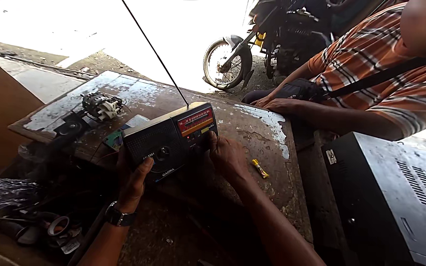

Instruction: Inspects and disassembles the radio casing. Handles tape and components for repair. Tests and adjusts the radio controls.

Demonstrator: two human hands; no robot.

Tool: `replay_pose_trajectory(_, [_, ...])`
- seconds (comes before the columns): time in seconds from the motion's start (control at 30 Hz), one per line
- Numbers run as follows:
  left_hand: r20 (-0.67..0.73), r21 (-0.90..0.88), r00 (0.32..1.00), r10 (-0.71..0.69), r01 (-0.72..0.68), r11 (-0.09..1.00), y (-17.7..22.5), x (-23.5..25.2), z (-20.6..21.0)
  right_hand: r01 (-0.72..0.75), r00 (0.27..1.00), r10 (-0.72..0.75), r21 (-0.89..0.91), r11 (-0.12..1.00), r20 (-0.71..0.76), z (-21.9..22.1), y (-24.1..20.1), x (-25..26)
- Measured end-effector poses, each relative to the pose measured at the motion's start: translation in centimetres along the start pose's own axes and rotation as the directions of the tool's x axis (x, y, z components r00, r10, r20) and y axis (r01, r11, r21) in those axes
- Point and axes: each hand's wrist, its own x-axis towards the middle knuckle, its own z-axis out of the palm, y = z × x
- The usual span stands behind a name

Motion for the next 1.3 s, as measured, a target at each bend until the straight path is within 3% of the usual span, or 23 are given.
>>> replay_pose_trajectory(0.2, [-0.002,-0.008,1.0,-0.012,0.012,1.0,0.0,0.0,0.1,0.126,0.975,-0.14,-0.088,0.988,-0.174,1.4,0.4,-0.1])
replay_pose_trajectory(0.43, [0.006,-0.003,1.0,-0.018,0.018,1.0,0.2,0.0,0.0,0.185,0.95,-0.213,-0.138,0.973,-0.229,1.9,0.7,0.0])
replay_pose_trajectory(0.57, [0.016,-0.015,1.0,0.001,-0.001,1.0,0.2,0.0,0.0,0.192,0.955,-0.214,-0.123,0.974,-0.205,1.7,0.9,0.2])
replay_pose_trajectory(0.8, [0.041,-0.026,0.999,0.011,-0.01,1.0,0.2,0.0,0.0,0.047,0.997,-0.049,-0.035,0.998,-0.066,0.9,0.4,0.2])
replay_pose_trajectory(1.0, [0.022,-0.004,1.0,0.001,-0.001,1.0,0.3,0.3,0.0,0.161,0.948,-0.179,-0.09,0.983,-0.262,1.5,0.8,0.0])
replay_pose_trajectory(1.3, [0.035,-0.006,0.999,-0.016,0.016,1.0,0.6,0.1,0.0,0.166,0.959,-0.179,-0.078,0.983,-0.219,1.7,0.9,0.2])
